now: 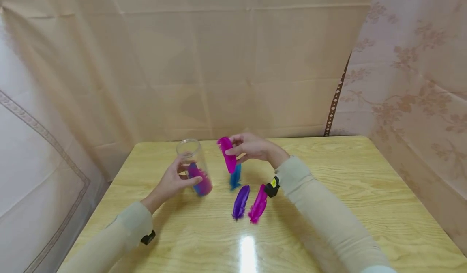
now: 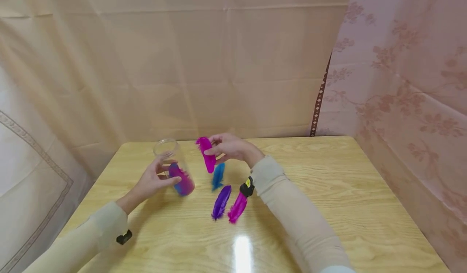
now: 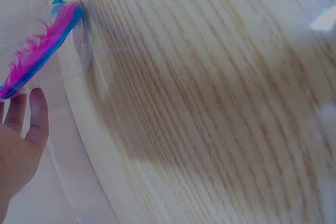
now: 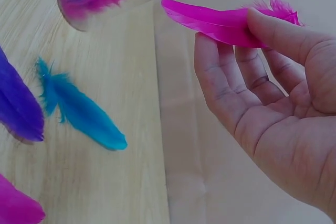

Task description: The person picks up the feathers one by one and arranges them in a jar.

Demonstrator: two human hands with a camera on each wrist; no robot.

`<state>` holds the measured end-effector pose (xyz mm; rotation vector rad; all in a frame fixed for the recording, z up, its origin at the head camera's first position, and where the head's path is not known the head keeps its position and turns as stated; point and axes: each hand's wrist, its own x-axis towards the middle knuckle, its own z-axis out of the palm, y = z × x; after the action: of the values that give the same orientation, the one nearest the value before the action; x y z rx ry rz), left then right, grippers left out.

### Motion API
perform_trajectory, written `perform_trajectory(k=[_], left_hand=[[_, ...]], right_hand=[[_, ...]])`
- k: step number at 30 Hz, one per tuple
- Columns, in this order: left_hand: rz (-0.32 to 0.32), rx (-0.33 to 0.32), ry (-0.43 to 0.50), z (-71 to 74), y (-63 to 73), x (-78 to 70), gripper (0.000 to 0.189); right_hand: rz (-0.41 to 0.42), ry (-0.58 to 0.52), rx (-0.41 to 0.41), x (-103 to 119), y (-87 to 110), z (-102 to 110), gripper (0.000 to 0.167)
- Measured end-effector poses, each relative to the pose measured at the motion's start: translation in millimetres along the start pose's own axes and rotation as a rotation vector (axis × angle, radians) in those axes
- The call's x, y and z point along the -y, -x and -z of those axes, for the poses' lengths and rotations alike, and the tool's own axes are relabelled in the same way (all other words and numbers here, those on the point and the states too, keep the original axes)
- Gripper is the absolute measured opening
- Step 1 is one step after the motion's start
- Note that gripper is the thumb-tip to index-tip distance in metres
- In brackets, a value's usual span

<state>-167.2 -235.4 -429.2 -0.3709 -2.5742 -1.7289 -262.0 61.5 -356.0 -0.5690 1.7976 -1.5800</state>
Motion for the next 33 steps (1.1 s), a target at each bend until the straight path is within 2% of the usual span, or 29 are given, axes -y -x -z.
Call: perform_trajectory(k=[3,20,33], left_hand=[[-0.007,-0.004,0.003,3.4,5.9,1.0,0.078],[-0.024,-0.008,0.002,0.2,2.9,-2.8,0.076],[0.003,-0.001,-0.01,1.3,2.9,-1.6,0.078]], right_hand=[[0.005,0.026,0.006,5,0.5,-8,0.025],[0.023,0.031,0.022,19,2.1,-10,0.024],[0.115,0.027,0.055,30,0.7,-18,0.023]])
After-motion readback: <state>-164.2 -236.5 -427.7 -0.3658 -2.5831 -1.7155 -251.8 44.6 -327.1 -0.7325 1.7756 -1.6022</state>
